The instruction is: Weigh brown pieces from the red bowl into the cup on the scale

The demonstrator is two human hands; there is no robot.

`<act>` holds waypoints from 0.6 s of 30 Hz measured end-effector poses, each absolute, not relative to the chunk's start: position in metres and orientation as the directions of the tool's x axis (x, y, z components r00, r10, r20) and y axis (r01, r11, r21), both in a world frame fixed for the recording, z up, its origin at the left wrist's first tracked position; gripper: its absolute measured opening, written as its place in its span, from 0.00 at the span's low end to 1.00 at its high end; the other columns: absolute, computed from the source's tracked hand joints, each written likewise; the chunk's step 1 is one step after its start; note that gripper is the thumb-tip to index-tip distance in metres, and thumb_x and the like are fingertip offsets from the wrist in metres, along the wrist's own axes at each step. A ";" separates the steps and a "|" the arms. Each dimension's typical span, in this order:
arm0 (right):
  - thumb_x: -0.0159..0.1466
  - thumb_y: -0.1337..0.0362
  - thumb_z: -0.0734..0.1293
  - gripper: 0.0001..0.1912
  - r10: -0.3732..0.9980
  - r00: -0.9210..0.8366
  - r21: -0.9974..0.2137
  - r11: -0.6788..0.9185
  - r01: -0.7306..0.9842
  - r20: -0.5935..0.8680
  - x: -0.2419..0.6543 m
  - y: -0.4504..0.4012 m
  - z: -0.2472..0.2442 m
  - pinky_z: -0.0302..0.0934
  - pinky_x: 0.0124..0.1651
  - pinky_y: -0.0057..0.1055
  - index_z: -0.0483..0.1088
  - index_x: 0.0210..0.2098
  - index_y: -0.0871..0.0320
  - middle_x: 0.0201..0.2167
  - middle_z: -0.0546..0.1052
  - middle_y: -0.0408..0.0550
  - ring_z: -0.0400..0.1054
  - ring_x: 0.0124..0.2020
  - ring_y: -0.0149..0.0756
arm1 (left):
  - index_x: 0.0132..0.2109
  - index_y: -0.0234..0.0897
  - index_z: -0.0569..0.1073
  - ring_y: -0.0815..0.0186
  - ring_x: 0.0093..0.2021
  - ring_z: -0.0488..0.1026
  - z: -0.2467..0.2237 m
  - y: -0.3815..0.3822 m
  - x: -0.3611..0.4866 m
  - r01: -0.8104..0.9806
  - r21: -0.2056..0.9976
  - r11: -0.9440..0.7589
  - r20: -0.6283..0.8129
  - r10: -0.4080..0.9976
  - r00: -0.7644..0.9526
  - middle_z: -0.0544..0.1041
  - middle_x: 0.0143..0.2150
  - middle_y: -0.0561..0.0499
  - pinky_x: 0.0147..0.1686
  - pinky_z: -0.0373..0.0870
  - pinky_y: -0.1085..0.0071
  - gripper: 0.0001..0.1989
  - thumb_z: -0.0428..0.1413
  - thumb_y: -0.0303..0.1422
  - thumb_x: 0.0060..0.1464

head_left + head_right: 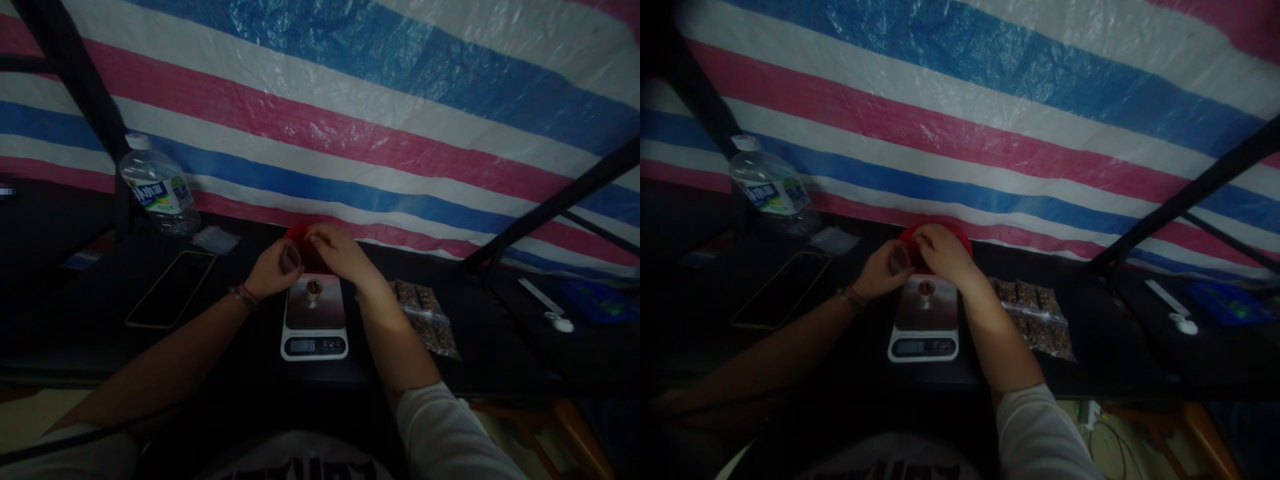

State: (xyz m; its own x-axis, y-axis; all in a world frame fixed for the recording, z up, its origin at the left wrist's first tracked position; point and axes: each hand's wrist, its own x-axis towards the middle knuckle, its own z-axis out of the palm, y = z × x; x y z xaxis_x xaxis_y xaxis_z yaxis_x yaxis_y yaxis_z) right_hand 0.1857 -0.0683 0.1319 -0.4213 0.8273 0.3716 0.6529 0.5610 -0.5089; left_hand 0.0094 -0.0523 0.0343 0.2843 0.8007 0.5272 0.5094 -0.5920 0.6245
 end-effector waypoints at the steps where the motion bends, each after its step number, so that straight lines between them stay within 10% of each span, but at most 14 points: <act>1: 0.64 0.74 0.56 0.16 0.834 -0.412 -0.516 0.550 0.656 0.366 0.192 -0.069 0.134 0.59 0.54 0.33 0.74 0.40 0.58 0.42 0.76 0.47 0.68 0.48 0.34 | 0.47 0.37 0.66 0.61 0.39 0.73 0.033 -0.052 0.009 0.508 0.634 -0.583 0.524 0.807 0.272 0.73 0.40 0.49 0.42 0.70 0.65 0.20 0.58 0.39 0.47; 18: 0.56 0.79 0.60 0.22 0.868 -0.479 -0.299 0.426 0.854 -0.129 0.244 -0.036 0.093 0.63 0.47 0.30 0.77 0.42 0.57 0.45 0.79 0.50 0.73 0.44 0.39 | 0.47 0.36 0.69 0.60 0.38 0.75 0.024 -0.031 -0.005 0.611 0.644 -0.460 0.351 0.888 0.298 0.76 0.40 0.47 0.38 0.70 0.66 0.20 0.55 0.44 0.50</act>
State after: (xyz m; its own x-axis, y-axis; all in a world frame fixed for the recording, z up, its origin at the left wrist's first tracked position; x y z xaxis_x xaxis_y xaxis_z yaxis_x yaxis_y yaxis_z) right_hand 0.2443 -0.0365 0.0935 -0.4786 0.8685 -0.1292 0.8539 0.4261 -0.2989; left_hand -0.0048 -0.0309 0.0239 0.2976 0.8878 0.3512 0.6114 -0.4597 0.6441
